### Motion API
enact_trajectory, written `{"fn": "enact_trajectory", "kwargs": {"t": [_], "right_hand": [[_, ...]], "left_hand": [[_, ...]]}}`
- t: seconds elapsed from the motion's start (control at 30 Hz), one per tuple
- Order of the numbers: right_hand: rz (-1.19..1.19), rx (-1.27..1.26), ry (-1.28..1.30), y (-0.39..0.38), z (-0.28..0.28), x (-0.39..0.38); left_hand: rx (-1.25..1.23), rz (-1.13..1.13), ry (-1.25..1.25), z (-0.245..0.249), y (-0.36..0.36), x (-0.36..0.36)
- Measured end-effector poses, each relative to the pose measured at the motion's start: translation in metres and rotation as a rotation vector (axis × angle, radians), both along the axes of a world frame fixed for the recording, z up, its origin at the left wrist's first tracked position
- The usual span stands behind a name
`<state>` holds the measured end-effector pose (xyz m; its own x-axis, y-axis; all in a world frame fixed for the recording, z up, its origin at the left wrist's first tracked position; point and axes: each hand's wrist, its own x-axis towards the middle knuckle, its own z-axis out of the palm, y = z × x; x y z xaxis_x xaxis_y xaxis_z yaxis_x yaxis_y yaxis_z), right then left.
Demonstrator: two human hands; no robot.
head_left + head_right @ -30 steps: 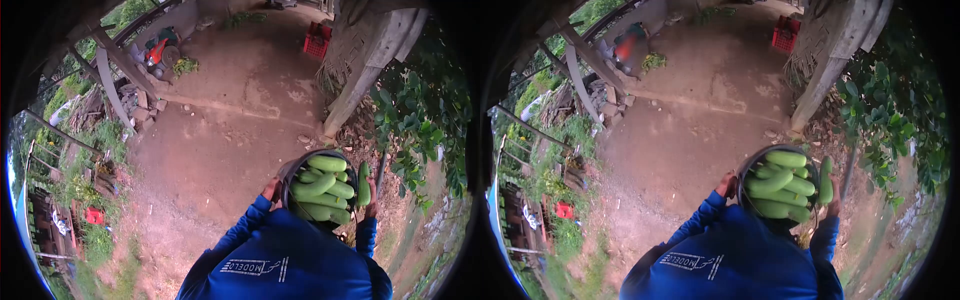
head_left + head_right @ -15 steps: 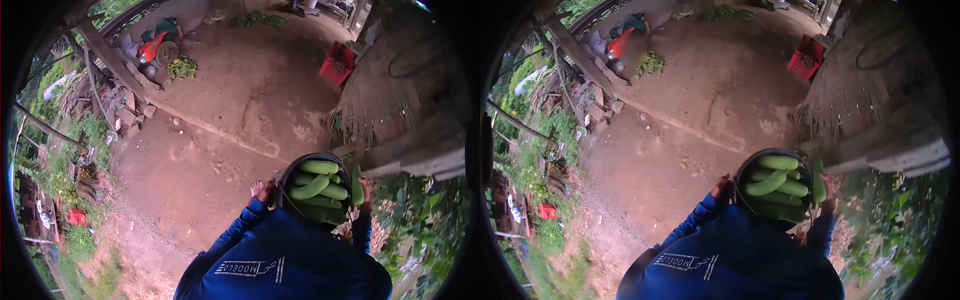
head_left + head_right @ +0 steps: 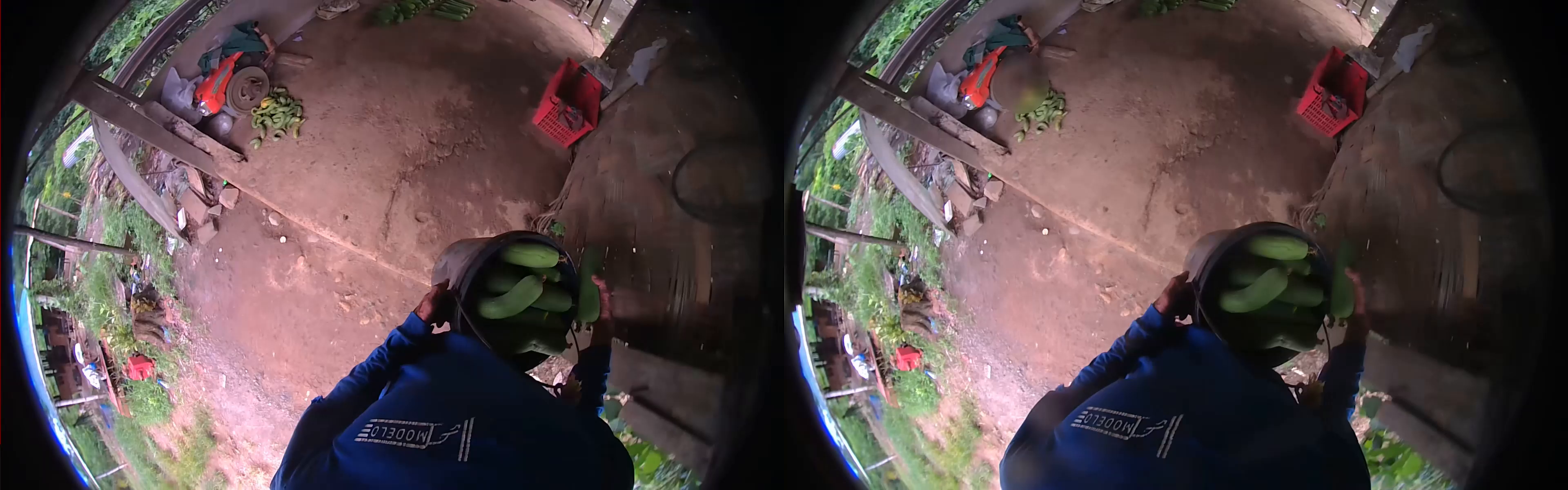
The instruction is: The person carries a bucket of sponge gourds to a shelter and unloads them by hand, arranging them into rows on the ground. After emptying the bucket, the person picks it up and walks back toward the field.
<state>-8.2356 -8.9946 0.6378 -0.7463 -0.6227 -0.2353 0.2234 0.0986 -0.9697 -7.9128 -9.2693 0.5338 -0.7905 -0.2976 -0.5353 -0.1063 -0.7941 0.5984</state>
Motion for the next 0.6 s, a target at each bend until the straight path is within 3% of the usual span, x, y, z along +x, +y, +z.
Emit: {"fn": "enact_trajectory", "kwargs": {"t": [0.07,0.17,0.23,0.27,0.3,0.33,0.37,0.43,0.47,0.57,0.6], "right_hand": [[0.065,-0.022,-0.081,-0.010,-0.050,-0.065],[0.237,-0.094,-0.239,-0.021,-0.133,-0.170],[0.104,-0.059,-0.330,-0.074,-0.084,-0.175],[0.051,-0.050,-0.356,-0.100,-0.058,-0.177],[0.113,0.015,-0.128,-0.122,-0.034,-0.180],[0.182,0.081,0.102,-0.140,-0.019,-0.192],[0.186,0.086,0.104,-0.156,-0.015,-0.211],[0.065,0.064,-0.298,-0.185,-0.013,-0.250],[0.067,0.074,-0.290,-0.197,-0.013,-0.266],[0.189,0.290,-0.028,-0.241,-0.012,-0.320],[0.116,0.349,-0.211,-0.267,-0.009,-0.339]], "left_hand": [[0.045,0.083,-0.075,0.013,-0.024,-0.039],[0.020,-0.068,-0.046,0.056,-0.075,-0.094],[0.017,0.167,-0.153,0.054,-0.094,-0.124],[0.161,0.172,-0.064,0.042,-0.103,-0.134],[0.309,0.171,0.013,0.029,-0.112,-0.144],[-0.397,0.171,-0.043,0.064,-0.115,-0.163],[-0.739,0.142,-0.039,0.054,-0.124,-0.172],[-1.480,0.200,-0.202,0.036,-0.143,-0.191],[-0.896,0.247,-0.005,-0.004,-0.151,-0.194],[-0.525,0.530,-0.090,0.006,-0.175,-0.258],[-0.392,0.585,-0.101,0.010,-0.199,-0.280]]}}
